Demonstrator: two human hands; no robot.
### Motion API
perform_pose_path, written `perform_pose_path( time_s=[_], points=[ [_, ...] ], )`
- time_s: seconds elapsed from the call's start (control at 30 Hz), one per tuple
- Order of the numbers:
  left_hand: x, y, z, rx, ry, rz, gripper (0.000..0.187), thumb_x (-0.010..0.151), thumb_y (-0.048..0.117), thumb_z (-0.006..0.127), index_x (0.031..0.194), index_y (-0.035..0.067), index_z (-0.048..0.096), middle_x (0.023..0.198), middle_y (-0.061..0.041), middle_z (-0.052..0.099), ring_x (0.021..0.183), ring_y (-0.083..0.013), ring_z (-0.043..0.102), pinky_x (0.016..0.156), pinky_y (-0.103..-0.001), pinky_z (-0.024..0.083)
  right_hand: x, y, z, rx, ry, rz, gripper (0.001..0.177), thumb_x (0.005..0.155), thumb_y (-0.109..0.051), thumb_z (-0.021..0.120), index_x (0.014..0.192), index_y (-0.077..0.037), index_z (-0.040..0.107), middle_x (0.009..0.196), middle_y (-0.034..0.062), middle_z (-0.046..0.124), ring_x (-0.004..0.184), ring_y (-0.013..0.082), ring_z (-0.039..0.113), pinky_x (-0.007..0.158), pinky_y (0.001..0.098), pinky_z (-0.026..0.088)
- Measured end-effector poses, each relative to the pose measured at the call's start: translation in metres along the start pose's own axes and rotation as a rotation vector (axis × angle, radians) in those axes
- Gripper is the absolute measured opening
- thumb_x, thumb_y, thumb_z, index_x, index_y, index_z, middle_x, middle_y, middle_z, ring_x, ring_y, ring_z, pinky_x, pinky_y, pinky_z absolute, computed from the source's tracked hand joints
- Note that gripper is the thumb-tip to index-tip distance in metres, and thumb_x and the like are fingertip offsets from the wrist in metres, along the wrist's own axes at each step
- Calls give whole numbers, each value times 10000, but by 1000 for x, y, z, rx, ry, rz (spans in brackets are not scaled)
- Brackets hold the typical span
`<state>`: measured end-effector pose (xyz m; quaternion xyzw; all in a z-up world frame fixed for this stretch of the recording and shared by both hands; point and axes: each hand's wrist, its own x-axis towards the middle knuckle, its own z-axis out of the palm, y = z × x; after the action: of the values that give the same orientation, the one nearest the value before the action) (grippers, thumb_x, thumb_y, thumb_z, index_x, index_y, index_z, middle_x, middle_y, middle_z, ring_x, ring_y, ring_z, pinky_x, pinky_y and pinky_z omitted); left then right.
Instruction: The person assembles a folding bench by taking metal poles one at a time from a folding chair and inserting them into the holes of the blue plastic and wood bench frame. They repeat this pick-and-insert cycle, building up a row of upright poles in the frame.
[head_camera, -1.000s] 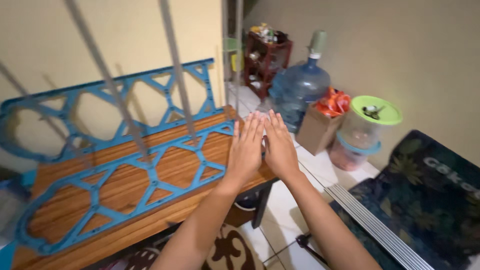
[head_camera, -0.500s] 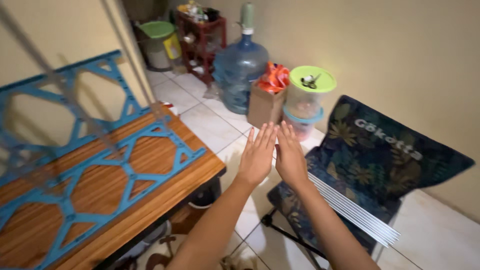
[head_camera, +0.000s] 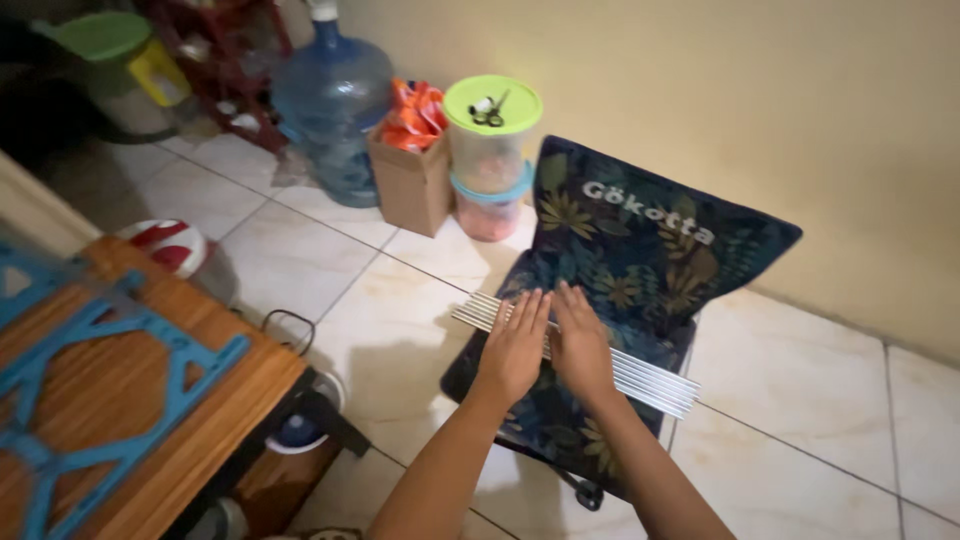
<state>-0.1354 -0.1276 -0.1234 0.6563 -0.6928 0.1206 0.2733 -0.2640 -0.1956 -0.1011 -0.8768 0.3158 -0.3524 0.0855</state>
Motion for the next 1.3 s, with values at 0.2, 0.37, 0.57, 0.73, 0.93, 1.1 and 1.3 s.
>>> perform_pose_path(
  time_s=[0.2, 0.37, 0.57, 0.73, 0.93, 1.1, 1.3],
  points=[
    [-26, 0, 72, 3, -182, -10, 542, 955, 121, 454, 1479, -18, 465, 1550, -197, 458, 1473, -327, 384, 1224, -522, 212, -36, 43, 24, -47, -42, 91, 365, 767, -28, 701, 1131, -30, 683, 1244, 183, 661, 1158, 401, 602, 995, 484, 480],
    [-41, -3, 120, 10, -475, -118, 490, 983, 156, 420, 1450, 23, 480, 1554, -168, 439, 1480, -313, 347, 1224, -578, 153, -56, 63, 41, -99, -83, 132, 188, 782, -73, 707, 970, -85, 701, 980, 121, 667, 956, 363, 615, 822, 477, 502],
    [-47, -4, 138, -4, -612, -155, 501, 1003, 186, 391, 1481, 54, 458, 1612, -153, 349, 1502, -318, 297, 1215, -575, 146, -62, 70, 53, -134, -149, 205, 231, 690, -83, 736, 909, -83, 664, 958, 106, 640, 966, 351, 597, 790, 479, 478],
    [-47, -4, 133, -12, -633, -174, 502, 1006, 181, 394, 1487, 48, 452, 1649, -142, 292, 1514, -330, 266, 1221, -564, 149, -64, 75, 65, -189, -148, 186, 153, 764, -107, 710, 911, -111, 666, 994, 93, 638, 986, 331, 594, 819, 467, 483],
    [-47, -2, 125, -69, -657, -219, 542, 965, 143, 452, 1497, 41, 427, 1662, -183, 226, 1527, -345, 224, 1206, -576, 134, -68, 72, 71, -212, -138, 194, 165, 772, -131, 696, 927, -84, 661, 1033, 118, 628, 1012, 345, 580, 824, 483, 467],
    [-44, 0, 99, -89, -602, -281, 569, 964, 137, 487, 1520, 49, 402, 1667, -205, 219, 1534, -398, 209, 1220, -584, 141, -64, 63, 66, -164, -121, 192, 141, 828, -132, 670, 958, -83, 650, 1025, 128, 621, 1018, 349, 575, 829, 484, 454],
    [-26, -6, 35, -98, -379, -432, 734, 931, 205, 634, 1540, -15, 287, 1631, -243, 211, 1479, -472, 207, 1199, -601, 168, -50, 37, 65, -71, -39, 220, 125, 862, -131, 665, 969, -73, 637, 975, 143, 660, 986, 367, 599, 814, 503, 450]
  ],
)
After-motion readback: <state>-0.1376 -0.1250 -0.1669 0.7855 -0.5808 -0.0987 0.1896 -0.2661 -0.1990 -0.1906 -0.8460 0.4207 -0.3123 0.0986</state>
